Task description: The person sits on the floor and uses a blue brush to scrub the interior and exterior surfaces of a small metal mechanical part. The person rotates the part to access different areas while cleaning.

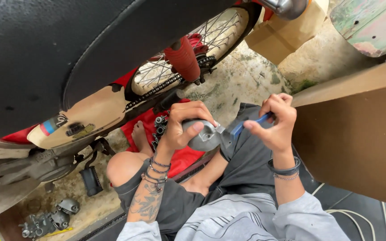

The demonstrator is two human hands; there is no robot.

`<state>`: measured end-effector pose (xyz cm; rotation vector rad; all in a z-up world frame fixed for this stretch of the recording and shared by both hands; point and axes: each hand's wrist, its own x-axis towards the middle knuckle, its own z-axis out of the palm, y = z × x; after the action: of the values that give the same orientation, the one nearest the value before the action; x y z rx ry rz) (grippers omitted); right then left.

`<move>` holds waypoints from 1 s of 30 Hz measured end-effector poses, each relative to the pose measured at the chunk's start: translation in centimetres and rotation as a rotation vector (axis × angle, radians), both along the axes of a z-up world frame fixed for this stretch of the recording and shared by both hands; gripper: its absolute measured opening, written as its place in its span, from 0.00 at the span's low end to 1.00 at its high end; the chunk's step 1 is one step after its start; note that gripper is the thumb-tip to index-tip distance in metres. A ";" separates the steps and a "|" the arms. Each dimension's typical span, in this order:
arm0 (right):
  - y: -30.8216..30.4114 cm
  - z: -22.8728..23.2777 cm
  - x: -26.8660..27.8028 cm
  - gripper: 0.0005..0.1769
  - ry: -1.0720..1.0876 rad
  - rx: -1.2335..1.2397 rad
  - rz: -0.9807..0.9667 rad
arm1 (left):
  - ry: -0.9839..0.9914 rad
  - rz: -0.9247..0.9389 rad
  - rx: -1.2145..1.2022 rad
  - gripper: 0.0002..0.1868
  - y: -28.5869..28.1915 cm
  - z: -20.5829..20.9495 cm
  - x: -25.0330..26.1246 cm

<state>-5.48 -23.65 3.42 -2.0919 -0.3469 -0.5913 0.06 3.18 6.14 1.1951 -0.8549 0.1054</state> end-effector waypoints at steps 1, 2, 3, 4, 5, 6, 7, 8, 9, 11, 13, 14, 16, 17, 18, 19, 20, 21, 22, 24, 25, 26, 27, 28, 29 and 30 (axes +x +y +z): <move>0.9 1.1 -0.4 0.32 -0.002 -0.001 0.000 | -0.002 0.000 -0.001 0.24 0.0 0.1 -0.1; 1.8 2.2 -0.6 0.33 -0.016 -0.009 0.008 | -0.010 0.002 -0.004 0.23 0.0 0.1 -0.1; 2.7 3.3 -0.8 0.34 -0.029 -0.018 0.016 | -0.017 0.003 -0.007 0.23 0.0 0.2 0.0; 2.5 3.0 -0.7 0.34 -0.030 -0.018 0.020 | -0.018 0.007 -0.007 0.23 0.1 0.4 0.0; 2.3 2.6 -0.6 0.34 -0.045 -0.017 0.001 | -0.027 0.006 -0.004 0.22 0.1 0.6 0.1; 2.0 2.2 -0.6 0.35 -0.060 -0.016 -0.025 | -0.034 -0.001 -0.001 0.21 0.1 0.6 0.1; 2.0 2.2 -0.8 0.35 -0.059 -0.017 -0.026 | -0.033 -0.003 -0.002 0.21 0.1 0.6 0.0; 1.9 2.3 -0.8 0.34 -0.054 -0.024 -0.010 | -0.027 0.000 0.001 0.21 0.0 0.6 0.0; 1.9 2.5 -0.8 0.34 -0.049 -0.032 0.006 | -0.020 0.003 0.004 0.21 0.0 0.6 0.0; 2.0 2.4 -1.5 0.34 -0.017 -0.041 0.026 | -0.006 0.023 -0.002 0.22 0.3 0.6 0.1; 1.7 2.2 -1.9 0.33 0.011 -0.051 0.039 | 0.004 0.038 -0.008 0.23 0.3 0.6 0.2; 1.4 2.1 -1.9 0.33 0.018 -0.048 0.024 | -0.010 0.038 -0.001 0.23 0.3 0.6 0.1; 1.0 1.7 -1.7 0.32 0.029 -0.045 0.007 | -0.020 0.036 0.004 0.22 -0.2 0.4 -0.1; 1.0 1.6 -1.5 0.32 0.025 -0.024 -0.009 | -0.023 0.035 0.012 0.21 -0.6 0.1 -0.3; 0.8 1.6 -1.1 0.32 0.018 -0.004 -0.025 | -0.030 0.035 0.017 0.20 -1.0 -0.1 -0.4; 1.1 1.8 -1.5 0.32 0.018 -0.006 -0.027 | -0.030 0.033 0.015 0.20 -0.8 0.0 -0.3; 1.5 2.0 -1.6 0.32 0.029 -0.022 -0.031 | -0.023 0.051 0.008 0.21 -0.5 0.2 -0.1; 1.9 2.3 -1.7 0.32 0.040 -0.038 -0.035 | -0.017 0.068 0.000 0.22 -0.1 0.5 0.1; 1.7 1.7 -2.0 0.32 0.039 -0.038 -0.032 | -0.018 0.072 0.000 0.22 0.1 0.6 0.2; 1.4 0.5 -2.7 0.32 0.086 -0.010 -0.029 | -0.036 0.086 0.006 0.22 0.5 0.7 0.5; 1.4 0.9 -2.2 0.32 0.085 -0.010 -0.026 | -0.037 0.089 0.006 0.22 0.3 0.6 0.4; 1.3 1.1 -2.1 0.32 0.069 -0.004 -0.052 | -0.047 0.074 0.018 0.21 -0.1 0.5 0.1; 1.2 1.4 -2.0 0.32 0.052 0.003 -0.078 | -0.057 0.060 0.030 0.19 -0.4 0.3 -0.2; 1.3 1.4 -2.1 0.32 0.052 0.002 -0.080 | -0.058 0.057 0.029 0.19 -0.6 0.2 -0.3; 1.3 1.4 -2.2 0.32 0.053 0.018 -0.087 | -0.037 0.050 0.017 0.19 -0.7 0.1 -0.4; 1.4 1.5 -1.8 0.32 0.048 0.032 -0.086 | -0.022 0.049 0.004 0.19 -0.8 0.1 -0.4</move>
<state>-7.33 -22.23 4.95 -2.0943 -0.2194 -0.5918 -0.29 2.37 6.21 1.2213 -0.8462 0.1570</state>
